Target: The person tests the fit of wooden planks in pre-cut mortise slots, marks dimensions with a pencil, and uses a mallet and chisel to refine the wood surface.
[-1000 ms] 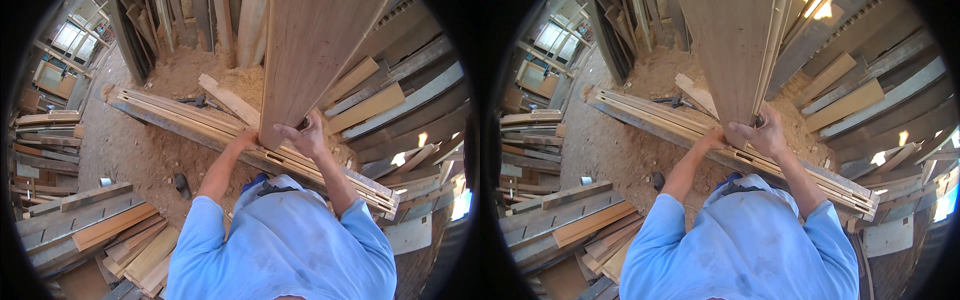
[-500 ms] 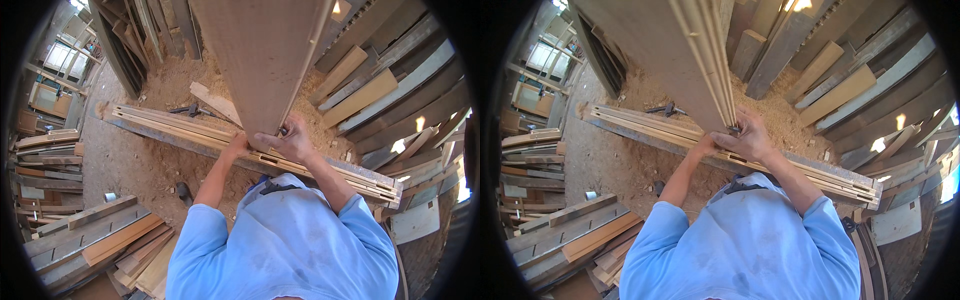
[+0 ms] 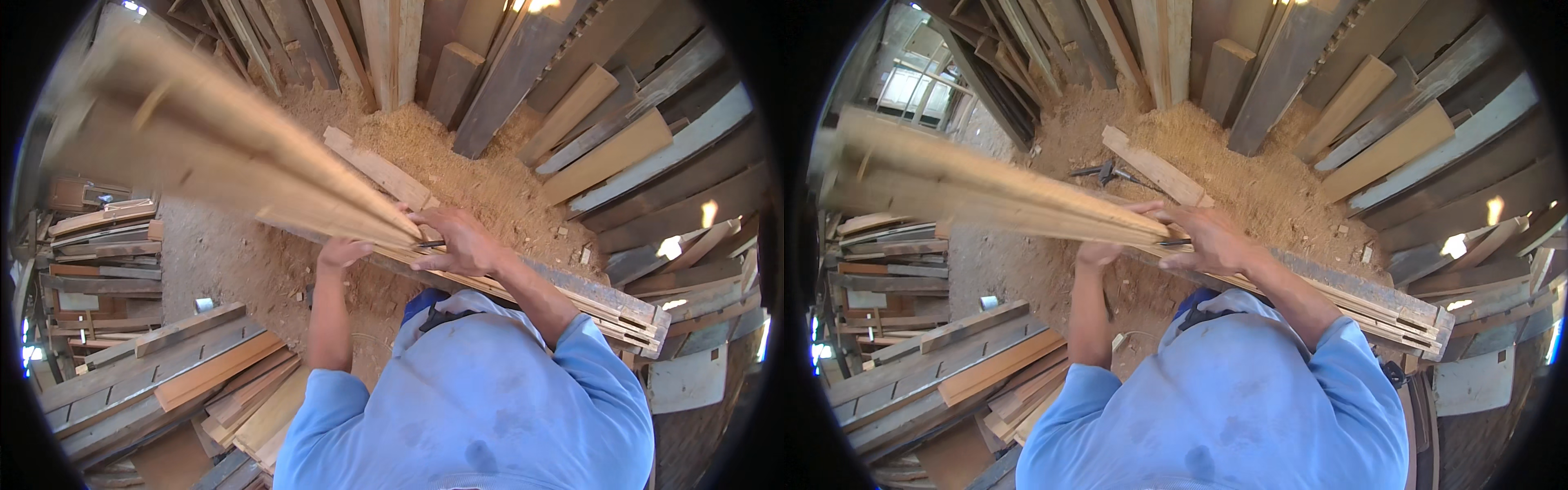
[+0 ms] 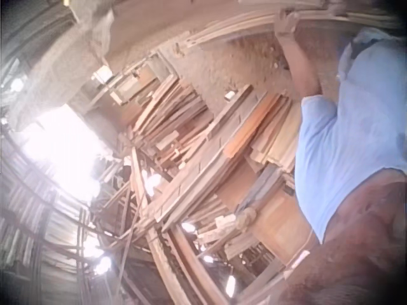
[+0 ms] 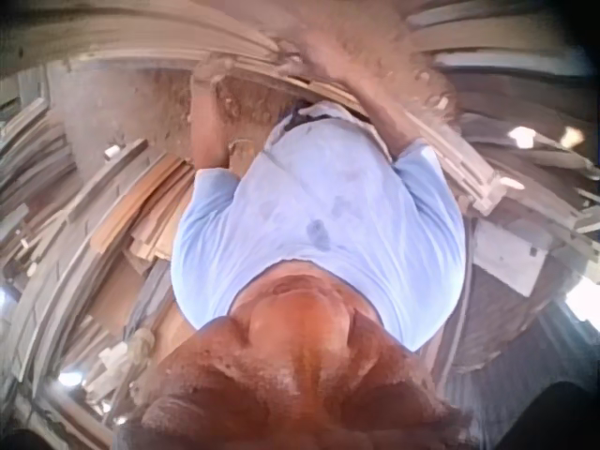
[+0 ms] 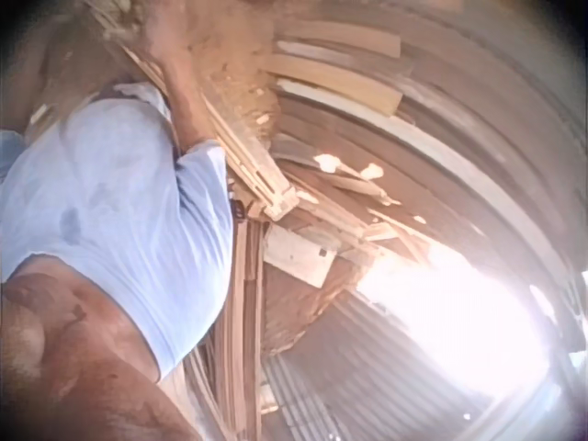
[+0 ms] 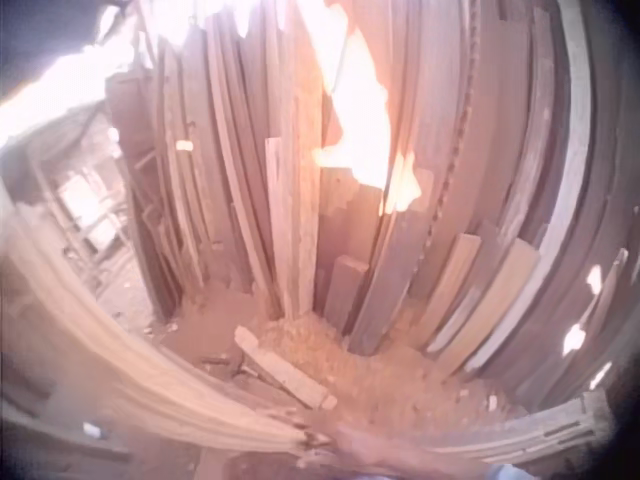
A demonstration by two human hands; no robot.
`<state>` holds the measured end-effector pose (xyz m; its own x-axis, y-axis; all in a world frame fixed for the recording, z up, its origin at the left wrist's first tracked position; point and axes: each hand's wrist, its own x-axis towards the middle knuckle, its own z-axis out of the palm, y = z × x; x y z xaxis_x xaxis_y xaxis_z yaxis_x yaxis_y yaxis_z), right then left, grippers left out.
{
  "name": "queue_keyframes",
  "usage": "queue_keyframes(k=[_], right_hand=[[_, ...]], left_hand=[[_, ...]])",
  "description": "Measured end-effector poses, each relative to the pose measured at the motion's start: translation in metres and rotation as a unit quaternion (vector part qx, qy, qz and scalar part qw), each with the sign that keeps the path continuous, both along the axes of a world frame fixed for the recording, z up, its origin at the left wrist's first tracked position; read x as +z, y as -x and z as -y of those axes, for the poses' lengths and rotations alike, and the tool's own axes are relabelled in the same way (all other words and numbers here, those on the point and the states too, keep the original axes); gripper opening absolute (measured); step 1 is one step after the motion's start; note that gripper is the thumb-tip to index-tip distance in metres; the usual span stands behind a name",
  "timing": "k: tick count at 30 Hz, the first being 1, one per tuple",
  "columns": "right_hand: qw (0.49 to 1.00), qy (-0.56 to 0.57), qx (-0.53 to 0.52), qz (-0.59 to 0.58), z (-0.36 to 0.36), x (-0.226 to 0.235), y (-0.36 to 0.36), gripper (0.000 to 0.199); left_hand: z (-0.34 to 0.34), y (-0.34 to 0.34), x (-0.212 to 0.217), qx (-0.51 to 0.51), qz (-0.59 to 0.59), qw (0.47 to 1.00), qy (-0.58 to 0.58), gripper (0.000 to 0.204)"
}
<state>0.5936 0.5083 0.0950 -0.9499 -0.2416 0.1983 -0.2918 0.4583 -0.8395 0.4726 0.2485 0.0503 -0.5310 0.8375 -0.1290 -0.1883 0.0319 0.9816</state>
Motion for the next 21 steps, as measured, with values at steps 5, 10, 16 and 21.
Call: queue_keyframes(k=[5, 10, 16, 21], right_hand=[[0.980, -0.080, -0.002, 0.180, -0.024, -0.087, -0.004, 0.052], [0.956, -0.142, -0.031, 0.253, -0.010, -0.176, -0.023, 0.048], [0.987, -0.032, -0.063, 0.145, 0.012, -0.202, -0.012, 0.042], [0.989, 0.028, -0.041, 0.138, 0.017, -0.215, 0.006, 0.041]], left_hand=[[-0.029, -0.021, 0.049, 0.135, -0.031, 0.948, -0.287, 0.053], [-0.041, -0.039, 0.046, 0.262, -0.165, 0.920, -0.242, 0.043], [-0.028, -0.052, 0.052, 0.293, -0.229, 0.916, -0.149, 0.060], [-0.045, -0.055, 0.065, 0.330, -0.176, 0.916, -0.144, 0.051]])
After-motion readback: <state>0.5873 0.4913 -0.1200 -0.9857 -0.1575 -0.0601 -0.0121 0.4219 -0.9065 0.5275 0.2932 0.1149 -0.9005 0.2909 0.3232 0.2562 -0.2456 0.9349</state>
